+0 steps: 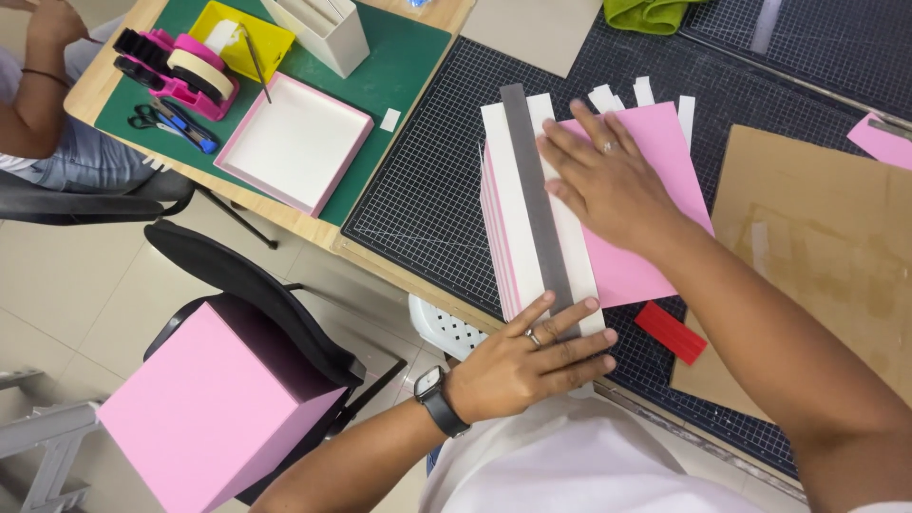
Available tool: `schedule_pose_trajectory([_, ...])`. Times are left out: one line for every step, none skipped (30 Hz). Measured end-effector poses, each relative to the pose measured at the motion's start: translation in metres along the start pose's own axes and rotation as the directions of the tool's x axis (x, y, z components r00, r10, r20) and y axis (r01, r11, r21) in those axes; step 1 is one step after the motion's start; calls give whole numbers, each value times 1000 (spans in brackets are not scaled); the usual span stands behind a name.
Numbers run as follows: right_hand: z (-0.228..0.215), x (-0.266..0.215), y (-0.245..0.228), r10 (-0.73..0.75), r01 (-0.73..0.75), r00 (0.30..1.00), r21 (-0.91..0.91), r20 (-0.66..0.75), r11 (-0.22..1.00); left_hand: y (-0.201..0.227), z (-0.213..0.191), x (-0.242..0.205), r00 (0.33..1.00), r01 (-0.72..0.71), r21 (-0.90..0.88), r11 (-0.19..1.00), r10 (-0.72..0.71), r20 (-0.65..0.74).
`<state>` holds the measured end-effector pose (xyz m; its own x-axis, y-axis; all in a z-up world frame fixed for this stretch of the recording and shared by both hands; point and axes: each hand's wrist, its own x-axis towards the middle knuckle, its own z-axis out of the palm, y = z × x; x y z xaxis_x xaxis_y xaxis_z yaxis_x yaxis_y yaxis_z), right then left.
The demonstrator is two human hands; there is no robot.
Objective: The person applies adhesive to white paper strips using a roller and then attaches the strips to a pink box. They use a ruler to align the strips and a red tool to smooth them down onto the box surface.
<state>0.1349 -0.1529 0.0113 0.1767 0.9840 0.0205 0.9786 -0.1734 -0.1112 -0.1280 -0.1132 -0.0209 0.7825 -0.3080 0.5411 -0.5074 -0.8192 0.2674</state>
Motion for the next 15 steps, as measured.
schedule_pose_trajectory([4,-14,-3,-1,1,1000,-1,-1,1000,0,-2,0,1000,0,2,1000,0,-1])
schedule_pose_trajectory([7,-28,-5,-46,46,997,-3,-56,999,0,-4,1,1000,-14,19,1000,14,-18])
schedule_pose_trajectory([12,-43,-8,-90,90,990,-6,-107,996,2,-6,1,999,-24,33,999,26,-35])
schedule_pose_trajectory([9,-61,-16,-91,91,990,-5,-105,996,3,-10,2,999,-22,31,999,23,-36])
schedule_pose_trajectory([6,-78,-23,-137,147,975,44,-173,988,3,-14,4,995,-38,19,999,39,-92])
schedule_pose_trajectory([4,-95,-30,-179,205,953,89,-243,975,3,-18,5,987,-54,7,998,55,-148])
schedule_pose_trajectory([-1,-106,-35,-179,205,953,89,-243,975,2,-27,9,987,-55,8,998,55,-148])
schedule_pose_trajectory([-5,-116,-40,-160,225,939,192,-303,955,1,-36,14,974,-71,69,995,84,-209])
schedule_pose_trajectory([-10,-128,-44,-129,242,924,292,-359,925,-1,-44,18,957,-88,127,988,119,-266])
schedule_pose_trajectory([-16,-133,-53,-123,236,925,291,-359,927,-2,-53,24,956,-93,123,988,123,-265])
schedule_pose_trajectory([-23,-139,-62,89,114,930,509,-357,853,-2,-62,30,942,-61,199,978,122,-312])
schedule_pose_trajectory([-29,-145,-70,292,4,907,701,-303,713,-3,-70,36,925,-24,272,962,125,-359])
schedule_pose_trajectory([-28,-145,-74,306,-5,903,702,-303,712,-2,-74,43,925,-35,263,964,131,-356])
schedule_pose_trajectory([-27,-145,-77,388,-24,910,915,-146,402,-1,-78,50,921,-53,317,947,169,-352])
schedule_pose_trajectory([-26,-145,-80,410,-42,912,998,23,36,-1,-81,58,914,-73,372,925,211,-347])
